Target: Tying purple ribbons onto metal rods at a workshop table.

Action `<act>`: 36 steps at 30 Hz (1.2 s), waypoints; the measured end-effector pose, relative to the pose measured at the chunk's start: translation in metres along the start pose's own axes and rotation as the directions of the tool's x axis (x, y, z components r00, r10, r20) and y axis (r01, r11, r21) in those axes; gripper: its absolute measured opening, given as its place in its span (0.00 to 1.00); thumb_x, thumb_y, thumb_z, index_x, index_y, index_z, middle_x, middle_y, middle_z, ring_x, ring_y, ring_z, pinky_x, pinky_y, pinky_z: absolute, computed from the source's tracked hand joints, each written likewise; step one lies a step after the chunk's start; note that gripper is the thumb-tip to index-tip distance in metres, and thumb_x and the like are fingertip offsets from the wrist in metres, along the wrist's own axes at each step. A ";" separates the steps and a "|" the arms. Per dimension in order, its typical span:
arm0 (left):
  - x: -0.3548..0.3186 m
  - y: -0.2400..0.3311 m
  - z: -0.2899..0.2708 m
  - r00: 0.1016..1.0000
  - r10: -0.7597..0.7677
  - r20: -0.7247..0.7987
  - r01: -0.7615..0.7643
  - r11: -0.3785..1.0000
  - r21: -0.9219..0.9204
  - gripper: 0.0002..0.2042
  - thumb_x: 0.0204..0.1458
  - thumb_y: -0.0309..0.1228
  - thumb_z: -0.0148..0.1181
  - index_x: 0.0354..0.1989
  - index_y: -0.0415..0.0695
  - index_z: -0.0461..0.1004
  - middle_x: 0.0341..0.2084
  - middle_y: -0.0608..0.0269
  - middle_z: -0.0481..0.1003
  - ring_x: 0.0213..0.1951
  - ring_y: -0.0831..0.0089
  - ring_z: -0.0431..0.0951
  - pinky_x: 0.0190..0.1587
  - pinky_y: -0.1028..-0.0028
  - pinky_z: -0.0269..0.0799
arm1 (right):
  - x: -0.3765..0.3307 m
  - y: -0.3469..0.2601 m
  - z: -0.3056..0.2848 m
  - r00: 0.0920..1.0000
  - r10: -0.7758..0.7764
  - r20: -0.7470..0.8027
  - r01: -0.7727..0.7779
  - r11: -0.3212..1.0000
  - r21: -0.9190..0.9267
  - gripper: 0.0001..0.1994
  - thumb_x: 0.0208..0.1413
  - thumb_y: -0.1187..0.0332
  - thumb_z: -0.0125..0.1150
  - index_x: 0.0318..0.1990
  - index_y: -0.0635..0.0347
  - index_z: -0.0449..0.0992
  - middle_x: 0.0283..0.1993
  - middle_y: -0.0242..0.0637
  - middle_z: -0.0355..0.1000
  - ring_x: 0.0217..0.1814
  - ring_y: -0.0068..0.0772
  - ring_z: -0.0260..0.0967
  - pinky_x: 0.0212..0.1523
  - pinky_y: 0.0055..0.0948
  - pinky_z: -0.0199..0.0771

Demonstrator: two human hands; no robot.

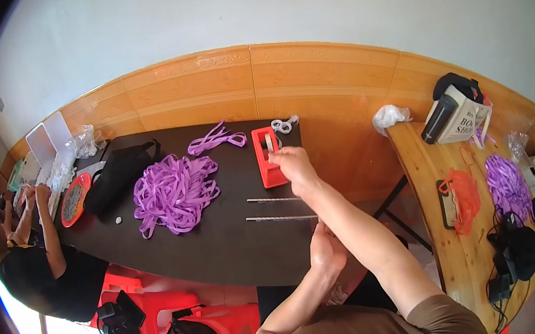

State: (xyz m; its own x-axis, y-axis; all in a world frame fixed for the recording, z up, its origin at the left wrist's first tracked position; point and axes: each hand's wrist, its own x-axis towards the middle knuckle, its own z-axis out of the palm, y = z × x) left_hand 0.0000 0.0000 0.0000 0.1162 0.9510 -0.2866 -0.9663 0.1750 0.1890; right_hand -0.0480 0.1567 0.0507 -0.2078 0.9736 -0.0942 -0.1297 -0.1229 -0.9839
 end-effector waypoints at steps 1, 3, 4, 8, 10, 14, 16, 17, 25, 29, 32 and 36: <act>-0.004 0.003 0.008 1.000 0.008 -0.003 -0.008 1.000 0.008 0.17 0.62 0.39 0.36 0.53 0.42 0.61 0.48 0.57 0.68 0.50 0.62 0.68 0.54 0.62 0.63 | -0.004 0.003 0.003 0.999 -0.025 -0.034 0.022 0.996 -0.084 0.04 0.50 0.74 0.59 0.27 0.65 0.76 0.27 0.34 0.73 0.30 0.22 0.68 0.35 0.22 0.65; -0.007 0.003 0.007 1.000 0.011 -0.011 -0.011 1.000 0.012 0.16 0.62 0.38 0.36 0.50 0.42 0.63 0.44 0.58 0.70 0.45 0.64 0.71 0.50 0.64 0.67 | -0.016 0.015 0.003 0.996 -0.084 -0.029 0.082 0.994 -0.079 0.05 0.50 0.73 0.58 0.26 0.65 0.75 0.25 0.32 0.71 0.28 0.18 0.64 0.31 0.21 0.63; -0.008 0.000 0.001 1.000 0.000 -0.008 0.000 0.999 0.035 0.18 0.62 0.39 0.35 0.53 0.42 0.61 0.49 0.57 0.67 0.50 0.63 0.68 0.53 0.63 0.64 | -0.023 0.021 0.002 0.994 -0.104 -0.041 0.099 0.989 -0.112 0.06 0.50 0.72 0.58 0.26 0.65 0.75 0.25 0.31 0.71 0.28 0.17 0.63 0.30 0.21 0.62; -0.006 -0.002 -0.003 1.000 -0.019 -0.011 0.019 0.998 0.057 0.19 0.62 0.39 0.33 0.56 0.41 0.59 0.53 0.56 0.65 0.54 0.62 0.65 0.57 0.62 0.60 | -0.025 0.038 -0.007 0.990 -0.106 -0.095 0.076 0.958 -0.278 0.08 0.51 0.71 0.58 0.26 0.68 0.75 0.23 0.30 0.69 0.27 0.17 0.62 0.27 0.22 0.60; -0.003 -0.001 -0.003 0.999 -0.025 -0.029 0.026 0.998 0.054 0.19 0.62 0.39 0.33 0.56 0.41 0.59 0.53 0.56 0.65 0.54 0.62 0.65 0.57 0.62 0.60 | -0.023 0.042 -0.006 0.984 -0.149 -0.099 0.112 0.945 -0.308 0.09 0.51 0.70 0.59 0.25 0.68 0.75 0.22 0.30 0.68 0.26 0.18 0.61 0.27 0.23 0.60; 0.003 -0.001 -0.007 0.998 -0.002 -0.066 0.003 1.000 0.014 0.16 0.61 0.39 0.36 0.44 0.40 0.66 0.38 0.58 0.72 0.40 0.63 0.72 0.46 0.61 0.68 | -0.018 0.050 -0.007 0.956 -0.282 -0.082 0.230 0.893 -0.386 0.11 0.51 0.69 0.59 0.22 0.69 0.74 0.21 0.36 0.67 0.28 0.24 0.62 0.28 0.29 0.60; 0.004 -0.002 -0.007 0.998 0.009 -0.064 -0.008 1.000 0.030 0.16 0.61 0.39 0.36 0.44 0.40 0.66 0.38 0.57 0.72 0.40 0.63 0.72 0.47 0.61 0.68 | -0.017 0.053 -0.006 0.941 -0.325 -0.099 0.258 0.872 -0.416 0.12 0.51 0.69 0.59 0.21 0.69 0.73 0.22 0.38 0.67 0.30 0.26 0.62 0.29 0.31 0.60; 0.004 -0.002 -0.007 0.998 0.025 -0.059 -0.022 0.999 0.045 0.17 0.61 0.39 0.36 0.45 0.39 0.66 0.39 0.56 0.72 0.40 0.62 0.72 0.47 0.61 0.68 | -0.017 0.055 -0.005 0.923 -0.369 -0.109 0.286 0.848 -0.447 0.13 0.50 0.69 0.60 0.19 0.69 0.72 0.24 0.40 0.67 0.31 0.29 0.62 0.30 0.32 0.60; 0.007 -0.001 -0.006 0.992 0.016 -0.128 -0.005 0.996 0.089 0.20 0.61 0.43 0.35 0.47 0.38 0.65 0.43 0.55 0.69 0.45 0.62 0.69 0.52 0.63 0.62 | -0.012 0.055 -0.034 0.936 -0.331 0.118 0.348 0.827 -0.442 0.13 0.51 0.64 0.59 0.22 0.66 0.73 0.29 0.41 0.69 0.33 0.36 0.68 0.33 0.31 0.63; 0.007 -0.002 -0.006 0.984 0.003 -0.176 0.029 0.983 0.182 0.26 0.57 0.52 0.41 0.48 0.38 0.64 0.45 0.57 0.67 0.47 0.63 0.67 0.48 0.69 0.58 | -0.034 -0.011 -0.090 0.868 0.142 0.476 -0.016 0.965 -0.260 0.11 0.54 0.64 0.57 0.32 0.64 0.76 0.29 0.30 0.71 0.34 0.19 0.64 0.36 0.21 0.63; 0.010 -0.006 -0.006 0.981 0.040 -0.191 0.000 0.979 0.205 0.28 0.56 0.54 0.43 0.46 0.38 0.65 0.44 0.58 0.68 0.43 0.65 0.68 0.45 0.70 0.59 | -0.041 -0.023 -0.142 0.768 0.156 0.621 0.122 0.916 -0.381 0.12 0.56 0.63 0.54 0.29 0.64 0.74 0.40 0.35 0.70 0.45 0.23 0.64 0.45 0.23 0.62; 0.016 -0.014 -0.005 0.958 0.133 -0.253 -0.069 0.967 0.246 0.27 0.54 0.55 0.46 0.44 0.41 0.65 0.38 0.62 0.69 0.41 0.68 0.68 0.44 0.68 0.57 | -0.043 -0.019 -0.173 0.682 0.203 0.702 0.255 0.834 -0.490 0.09 0.54 0.69 0.52 0.27 0.66 0.72 0.45 0.42 0.68 0.48 0.29 0.64 0.49 0.26 0.61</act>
State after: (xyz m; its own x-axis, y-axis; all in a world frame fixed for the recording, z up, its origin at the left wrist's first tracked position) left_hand 0.0140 0.0119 -0.0117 -0.0754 0.8699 -0.4875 -0.8855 0.1664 0.4339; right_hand 0.1313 0.1507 0.0468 -0.8490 0.5043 -0.1579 0.3136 0.2403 -0.9187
